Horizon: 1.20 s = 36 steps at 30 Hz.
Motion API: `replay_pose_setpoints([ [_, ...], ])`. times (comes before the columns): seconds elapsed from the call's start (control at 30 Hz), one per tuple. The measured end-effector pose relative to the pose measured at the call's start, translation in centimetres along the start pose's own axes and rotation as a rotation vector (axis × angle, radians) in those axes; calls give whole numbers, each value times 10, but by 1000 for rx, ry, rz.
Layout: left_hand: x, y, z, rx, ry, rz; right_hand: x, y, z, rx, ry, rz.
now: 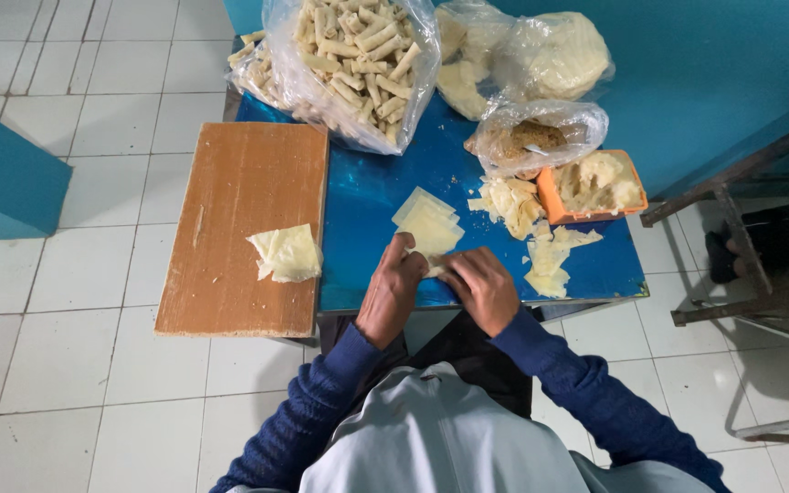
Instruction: The person sits at a blue table and makes filled pastries. They spoon brown filling from a plastic bag onto small square dough wrappers, fold each wrapper over the filling by hand, and set the folded pieces on the table, repeating the cycle. Bags of rolled dough sticks and a container of dough sit nearby.
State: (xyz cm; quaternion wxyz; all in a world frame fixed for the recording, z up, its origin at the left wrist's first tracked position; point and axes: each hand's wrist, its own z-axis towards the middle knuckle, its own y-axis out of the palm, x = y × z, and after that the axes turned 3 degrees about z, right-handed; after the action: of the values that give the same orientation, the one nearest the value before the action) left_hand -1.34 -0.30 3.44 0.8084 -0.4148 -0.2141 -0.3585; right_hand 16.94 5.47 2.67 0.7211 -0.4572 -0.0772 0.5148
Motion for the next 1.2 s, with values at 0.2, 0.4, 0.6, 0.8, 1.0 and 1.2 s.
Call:
replay_pose_setpoints([
  [0.2, 4, 1, -1, 37, -26, -6, 0, -5, 8, -30, -105, -107],
  [0.4, 6, 0, 4, 31, 6, 184, -3, -8, 10, -44, -101, -139],
  [0.6, 4, 1, 7, 87, -34, 173, 2, 6, 8, -74, -113, -187],
  [0.8, 12, -13, -4, 175, -68, 44, 9, 0, 17, -40, -15, 37],
  [1.0, 12, -10, -8, -52, -306, -490, -1, -22, 12, -207, 471, 795],
  [1.2, 12, 3, -21, -49, -444, -1081, -25, -38, 11, -121, 386, 673],
])
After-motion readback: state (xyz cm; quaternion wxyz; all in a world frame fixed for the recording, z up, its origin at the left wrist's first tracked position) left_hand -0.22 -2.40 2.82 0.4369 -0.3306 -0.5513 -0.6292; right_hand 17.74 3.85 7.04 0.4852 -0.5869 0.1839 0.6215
